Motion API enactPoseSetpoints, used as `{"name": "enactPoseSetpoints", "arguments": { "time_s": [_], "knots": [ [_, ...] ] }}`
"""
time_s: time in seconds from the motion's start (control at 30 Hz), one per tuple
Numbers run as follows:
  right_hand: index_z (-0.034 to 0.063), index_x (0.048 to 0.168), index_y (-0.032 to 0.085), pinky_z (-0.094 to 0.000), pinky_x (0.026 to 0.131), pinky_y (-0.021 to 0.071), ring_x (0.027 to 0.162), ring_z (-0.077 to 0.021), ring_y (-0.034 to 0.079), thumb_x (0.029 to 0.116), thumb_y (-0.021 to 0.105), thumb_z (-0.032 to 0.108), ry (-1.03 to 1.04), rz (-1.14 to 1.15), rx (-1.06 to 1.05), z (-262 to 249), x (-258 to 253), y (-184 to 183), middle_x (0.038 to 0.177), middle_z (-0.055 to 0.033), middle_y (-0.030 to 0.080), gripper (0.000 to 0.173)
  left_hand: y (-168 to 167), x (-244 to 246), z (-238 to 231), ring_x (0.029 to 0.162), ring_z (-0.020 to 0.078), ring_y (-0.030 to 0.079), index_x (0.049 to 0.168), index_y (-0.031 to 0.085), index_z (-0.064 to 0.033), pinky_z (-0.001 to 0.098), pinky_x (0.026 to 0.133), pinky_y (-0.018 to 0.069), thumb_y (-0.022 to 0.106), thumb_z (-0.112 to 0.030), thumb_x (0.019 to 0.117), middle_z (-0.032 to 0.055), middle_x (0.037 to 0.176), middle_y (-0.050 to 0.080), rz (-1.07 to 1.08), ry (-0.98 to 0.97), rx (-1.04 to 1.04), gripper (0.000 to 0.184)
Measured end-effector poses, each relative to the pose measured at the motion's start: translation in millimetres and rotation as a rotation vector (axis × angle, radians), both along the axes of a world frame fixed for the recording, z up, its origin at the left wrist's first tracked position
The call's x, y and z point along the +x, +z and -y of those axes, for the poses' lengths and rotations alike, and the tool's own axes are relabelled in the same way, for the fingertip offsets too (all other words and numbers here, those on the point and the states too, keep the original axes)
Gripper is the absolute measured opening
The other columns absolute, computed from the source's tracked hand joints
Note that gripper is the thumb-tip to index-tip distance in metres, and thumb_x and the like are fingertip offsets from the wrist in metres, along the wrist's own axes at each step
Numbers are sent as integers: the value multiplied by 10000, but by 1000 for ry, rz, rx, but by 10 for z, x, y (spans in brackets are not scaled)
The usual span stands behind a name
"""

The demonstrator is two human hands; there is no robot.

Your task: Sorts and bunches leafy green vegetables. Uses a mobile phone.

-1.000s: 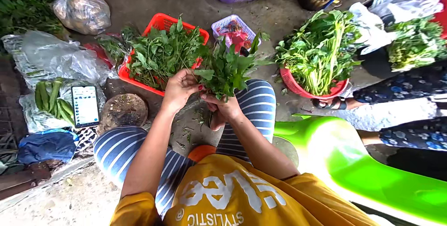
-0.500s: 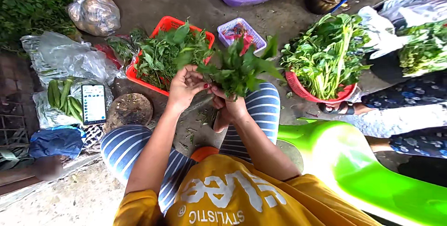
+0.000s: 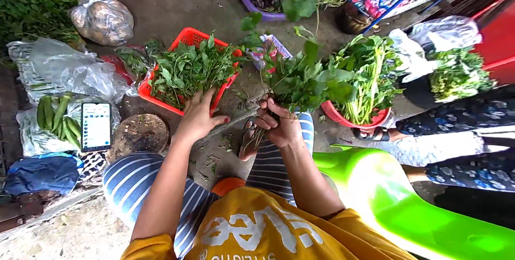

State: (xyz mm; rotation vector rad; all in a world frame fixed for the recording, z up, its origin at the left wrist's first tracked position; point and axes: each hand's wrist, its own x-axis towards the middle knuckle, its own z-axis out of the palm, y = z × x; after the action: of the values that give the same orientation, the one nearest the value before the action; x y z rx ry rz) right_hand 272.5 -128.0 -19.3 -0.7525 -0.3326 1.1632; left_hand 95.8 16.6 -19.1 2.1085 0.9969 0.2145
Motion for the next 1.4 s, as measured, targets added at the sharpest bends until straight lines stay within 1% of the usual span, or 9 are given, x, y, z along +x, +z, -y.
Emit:
{"name": "enactPoseSetpoints", "arguments": {
  "time_s": [0.07, 0.13, 0.2, 0.27, 0.37, 0.6, 0.93, 1.17, 1.4],
  "knots": [
    [105, 951, 653, -164, 448, 464, 467, -25, 506, 963, 585, 110, 7, -41, 13, 22, 9, 29, 774, 5, 653, 69, -39, 1, -19, 1513, 541, 175, 1531, 439, -37, 782, 1158, 92, 766, -444, 909, 308, 1633, 249, -178, -25, 123, 813],
    [108, 964, 648, -160, 446, 464, 471, -22, 511, 972, 580, 107, 17, -82, 15, 54, 7, 38, 778, 9, 651, 69, -93, -28, -6, 1253, 437, 565, 1055, 726, -4, 738, 1112, 265, 655, -436, 994, 229, 1243, 664, -11, -1, 224, 442],
    [114, 957, 655, -165, 450, 469, 474, -24, 516, 957, 616, 117, 29, -95, 24, 52, 2, 50, 778, 12, 651, 38, -74, -19, 3, 878, 289, 649, 821, 715, -9, 542, 908, 451, 602, -273, 1038, 139, 896, 701, 258, 19, 261, 360],
    [107, 954, 652, -168, 449, 473, 469, -26, 515, 955, 617, 115, 35, -94, 28, 30, -21, 58, 763, 10, 646, 36, -20, -14, 15, 1093, 249, 665, 983, 728, 0, 445, 972, 522, 648, -182, 1002, 151, 1185, 693, 419, 17, 231, 200],
    [99, 959, 640, -165, 460, 477, 473, -27, 513, 974, 585, 113, 63, -80, 24, 7, -55, 57, 767, 6, 639, 59, -5, 19, 24, 1257, 233, 584, 1325, 625, -8, 409, 1064, 480, 675, -199, 984, 165, 1379, 588, 567, -11, 121, 395],
    [73, 961, 633, -170, 461, 475, 466, -31, 509, 978, 525, 69, 92, -50, -36, -54, -133, 52, 746, -9, 638, 110, -32, 75, 67, 1072, 118, 659, 1200, 666, 36, 289, 972, 550, 614, -92, 993, 108, 1175, 670, 884, -84, 41, 248],
    [95, 1003, 709, -167, 476, 462, 495, -14, 504, 992, 597, 166, 159, 151, -2, -68, -112, -114, 785, 17, 666, 133, -63, 122, 103, 937, 135, 705, 1112, 710, 51, 318, 898, 582, 617, -40, 987, 136, 1045, 732, 775, -67, 42, 180],
    [167, 985, 726, -155, 465, 449, 481, 3, 501, 956, 671, 218, 217, 287, 8, -47, -57, -169, 744, 74, 660, 80, 13, 40, 24, 1133, 378, 659, 1151, 721, 33, 519, 1008, 511, 623, -84, 995, 239, 1152, 691, 455, -113, 311, 218],
    [154, 975, 729, -151, 449, 426, 452, 19, 466, 912, 725, 223, 353, 284, -58, -18, -103, -207, 660, 97, 611, 94, -71, 91, 13, 1144, 311, 650, 1065, 766, -87, 544, 1061, 420, 675, -51, 913, 117, 1153, 723, 312, 33, 671, 181]
  ]
}}
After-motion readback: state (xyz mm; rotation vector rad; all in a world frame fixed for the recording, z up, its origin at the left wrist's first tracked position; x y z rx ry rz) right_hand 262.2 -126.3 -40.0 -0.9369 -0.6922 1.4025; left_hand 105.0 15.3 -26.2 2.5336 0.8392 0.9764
